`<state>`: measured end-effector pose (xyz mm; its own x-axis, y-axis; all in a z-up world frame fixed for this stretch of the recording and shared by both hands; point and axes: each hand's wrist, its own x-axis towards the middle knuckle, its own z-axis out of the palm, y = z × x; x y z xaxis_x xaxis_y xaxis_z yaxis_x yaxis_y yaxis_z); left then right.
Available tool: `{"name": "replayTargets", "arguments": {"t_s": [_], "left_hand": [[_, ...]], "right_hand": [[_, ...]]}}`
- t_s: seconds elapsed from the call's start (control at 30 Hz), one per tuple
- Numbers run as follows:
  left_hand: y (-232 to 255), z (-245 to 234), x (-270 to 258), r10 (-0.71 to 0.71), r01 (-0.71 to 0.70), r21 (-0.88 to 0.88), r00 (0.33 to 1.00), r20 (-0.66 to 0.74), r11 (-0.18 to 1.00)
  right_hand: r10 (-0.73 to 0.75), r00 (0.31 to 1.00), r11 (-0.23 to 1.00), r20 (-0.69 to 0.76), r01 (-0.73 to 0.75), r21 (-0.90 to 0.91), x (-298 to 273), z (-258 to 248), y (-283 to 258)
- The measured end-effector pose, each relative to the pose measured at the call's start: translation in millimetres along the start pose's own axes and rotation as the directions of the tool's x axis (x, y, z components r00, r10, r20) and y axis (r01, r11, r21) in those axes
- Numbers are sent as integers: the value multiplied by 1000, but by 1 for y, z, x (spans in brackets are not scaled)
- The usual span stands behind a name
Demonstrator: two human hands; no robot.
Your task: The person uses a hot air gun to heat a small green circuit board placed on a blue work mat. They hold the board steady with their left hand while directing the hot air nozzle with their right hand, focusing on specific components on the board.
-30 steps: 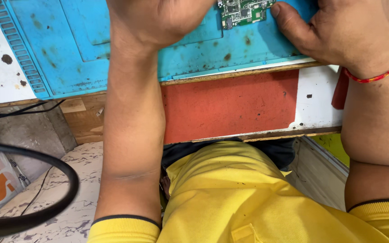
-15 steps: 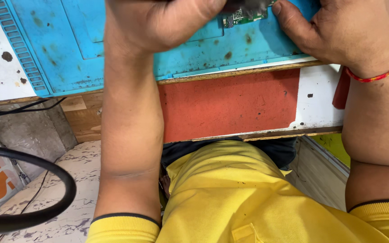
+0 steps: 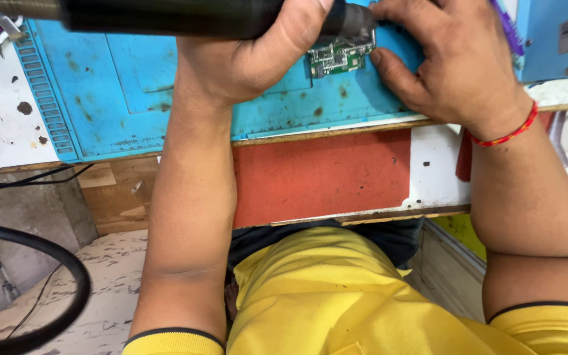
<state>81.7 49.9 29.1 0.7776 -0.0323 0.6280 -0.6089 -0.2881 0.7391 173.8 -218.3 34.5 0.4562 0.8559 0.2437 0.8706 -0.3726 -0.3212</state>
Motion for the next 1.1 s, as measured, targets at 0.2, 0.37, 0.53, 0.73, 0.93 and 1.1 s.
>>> {"name": "replayTargets", "arguments": {"t_s": [0.2,0.37,0.53,0.73,0.93,1.1], "left_hand": [[8,5,9,-202,201,-162,979,13,966],[5,2,10,-46,46,66,999,-8,997],[3,4,5,-158,156,-123,987,-5,980],[2,2,9,-60,60,-37,998,-4,998],[3,4,3,-142,137,-173,990,-14,975],[5,3,2,-120,114,-77,990,-81,991]], "right_hand": [[-24,1000,998,-2,24,51,12,-7,-7],[-16,1000,997,-3,16,81,15,-7,-10],[-20,1000,998,-4,20,67,14,-7,-9],[-10,1000,997,-5,10,81,14,-6,-9],[-9,1000,997,6,8,71,14,-7,-8],[-29,1000,998,0,29,46,13,-7,-9]]}}
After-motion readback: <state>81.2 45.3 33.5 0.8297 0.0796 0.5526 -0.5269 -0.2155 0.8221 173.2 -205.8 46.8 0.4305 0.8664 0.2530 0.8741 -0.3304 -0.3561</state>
